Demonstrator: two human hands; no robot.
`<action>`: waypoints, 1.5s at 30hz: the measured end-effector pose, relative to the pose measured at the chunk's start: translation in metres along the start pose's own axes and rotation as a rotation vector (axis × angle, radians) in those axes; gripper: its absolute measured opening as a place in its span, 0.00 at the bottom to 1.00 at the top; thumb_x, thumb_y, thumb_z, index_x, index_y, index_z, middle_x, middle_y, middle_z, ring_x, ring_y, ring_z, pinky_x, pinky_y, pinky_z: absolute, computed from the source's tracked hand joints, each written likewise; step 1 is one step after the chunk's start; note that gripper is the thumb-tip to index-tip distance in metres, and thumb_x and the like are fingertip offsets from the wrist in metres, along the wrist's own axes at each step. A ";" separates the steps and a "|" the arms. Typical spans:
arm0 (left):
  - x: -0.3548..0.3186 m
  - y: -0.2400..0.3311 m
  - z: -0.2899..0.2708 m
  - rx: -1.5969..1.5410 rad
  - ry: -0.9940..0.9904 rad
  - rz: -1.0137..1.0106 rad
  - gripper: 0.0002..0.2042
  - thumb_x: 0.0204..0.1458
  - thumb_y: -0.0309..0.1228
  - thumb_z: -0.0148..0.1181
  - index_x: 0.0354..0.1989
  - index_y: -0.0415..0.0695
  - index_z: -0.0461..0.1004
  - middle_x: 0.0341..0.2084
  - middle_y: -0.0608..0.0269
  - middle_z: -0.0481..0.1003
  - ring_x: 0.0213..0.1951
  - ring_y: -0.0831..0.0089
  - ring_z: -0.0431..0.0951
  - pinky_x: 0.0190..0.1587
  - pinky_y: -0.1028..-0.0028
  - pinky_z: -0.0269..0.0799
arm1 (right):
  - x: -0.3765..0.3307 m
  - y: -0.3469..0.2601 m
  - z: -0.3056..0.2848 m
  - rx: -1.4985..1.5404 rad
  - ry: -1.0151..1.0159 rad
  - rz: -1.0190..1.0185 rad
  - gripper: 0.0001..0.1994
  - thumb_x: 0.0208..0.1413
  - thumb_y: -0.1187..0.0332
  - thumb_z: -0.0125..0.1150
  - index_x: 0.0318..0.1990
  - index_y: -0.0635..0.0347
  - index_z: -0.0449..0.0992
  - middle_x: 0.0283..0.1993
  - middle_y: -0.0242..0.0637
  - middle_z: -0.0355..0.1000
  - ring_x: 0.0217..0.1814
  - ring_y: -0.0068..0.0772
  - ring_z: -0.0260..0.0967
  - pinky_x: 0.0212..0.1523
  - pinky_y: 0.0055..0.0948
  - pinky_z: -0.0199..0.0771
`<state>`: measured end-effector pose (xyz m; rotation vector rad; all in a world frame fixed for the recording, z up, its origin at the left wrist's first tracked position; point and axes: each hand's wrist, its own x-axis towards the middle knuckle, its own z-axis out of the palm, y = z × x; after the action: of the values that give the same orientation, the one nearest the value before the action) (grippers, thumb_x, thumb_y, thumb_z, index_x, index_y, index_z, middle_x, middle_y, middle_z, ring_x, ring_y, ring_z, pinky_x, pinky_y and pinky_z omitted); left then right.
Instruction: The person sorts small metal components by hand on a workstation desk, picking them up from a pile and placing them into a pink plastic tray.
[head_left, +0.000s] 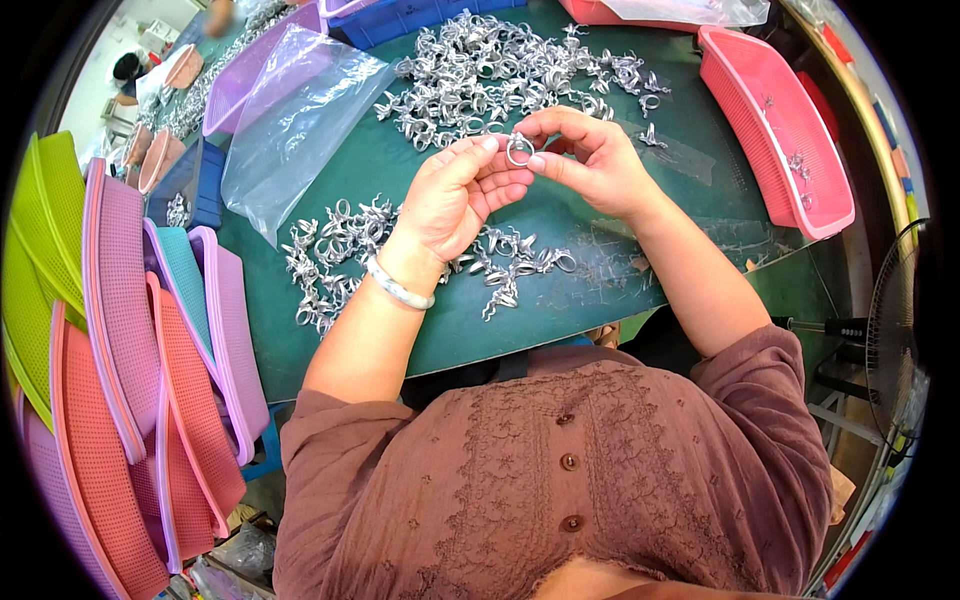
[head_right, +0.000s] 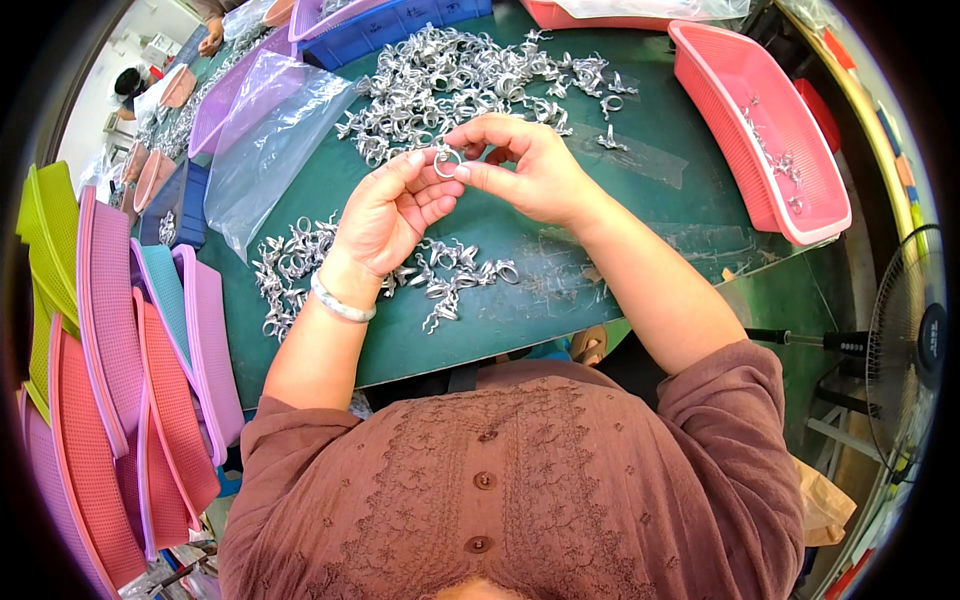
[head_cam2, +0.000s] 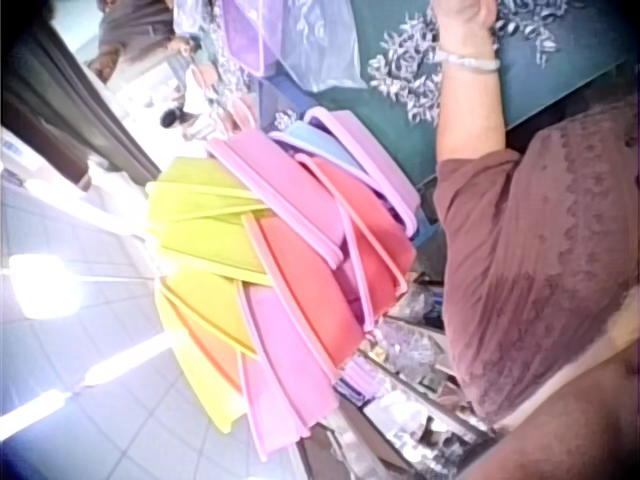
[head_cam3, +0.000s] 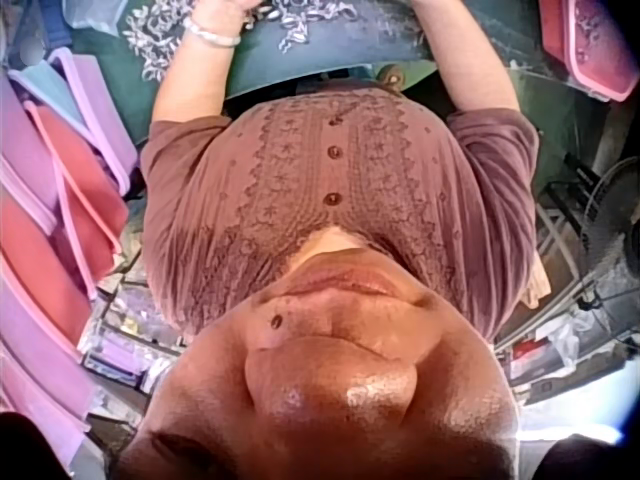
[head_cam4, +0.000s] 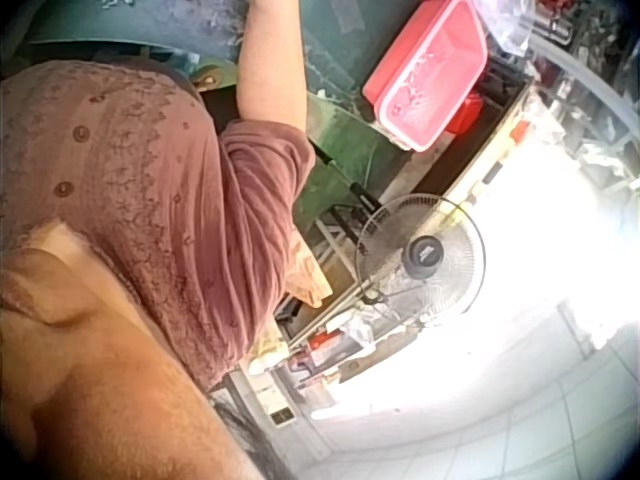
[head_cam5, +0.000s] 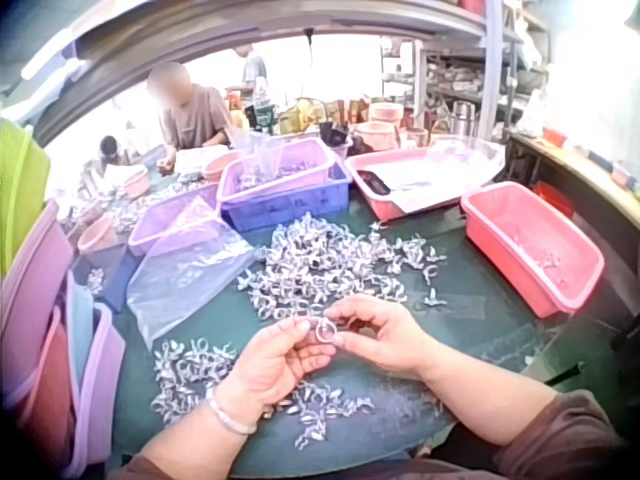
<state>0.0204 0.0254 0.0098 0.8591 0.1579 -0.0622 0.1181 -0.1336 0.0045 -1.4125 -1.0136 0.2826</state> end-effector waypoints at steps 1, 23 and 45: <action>0.000 0.000 0.000 0.004 0.000 0.002 0.10 0.54 0.31 0.46 0.39 0.38 0.68 0.32 0.56 0.74 0.34 0.69 0.76 0.38 0.75 0.73 | 0.000 0.000 0.000 -0.002 0.000 -0.002 0.12 0.45 0.71 0.62 0.39 0.58 0.73 0.37 0.27 0.69 0.37 0.19 0.64 0.35 0.18 0.65; -0.002 -0.006 0.012 0.321 0.029 0.183 0.15 0.47 0.23 0.55 0.44 0.39 0.64 0.35 0.60 0.72 0.34 0.75 0.74 0.36 0.79 0.71 | -0.001 0.004 0.000 0.030 0.023 -0.047 0.17 0.43 0.77 0.60 0.44 0.58 0.71 0.37 0.27 0.69 0.36 0.18 0.63 0.35 0.18 0.65; -0.004 -0.008 0.019 0.505 0.011 0.352 0.23 0.43 0.20 0.57 0.49 0.37 0.59 0.36 0.60 0.69 0.37 0.78 0.71 0.41 0.80 0.68 | 0.000 0.007 -0.004 0.039 -0.061 -0.130 0.06 0.46 0.78 0.58 0.34 0.62 0.73 0.34 0.33 0.69 0.37 0.20 0.66 0.37 0.19 0.67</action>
<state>0.0179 0.0062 0.0167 1.3797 -0.0042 0.2418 0.1238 -0.1346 -0.0009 -1.3035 -1.1387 0.2493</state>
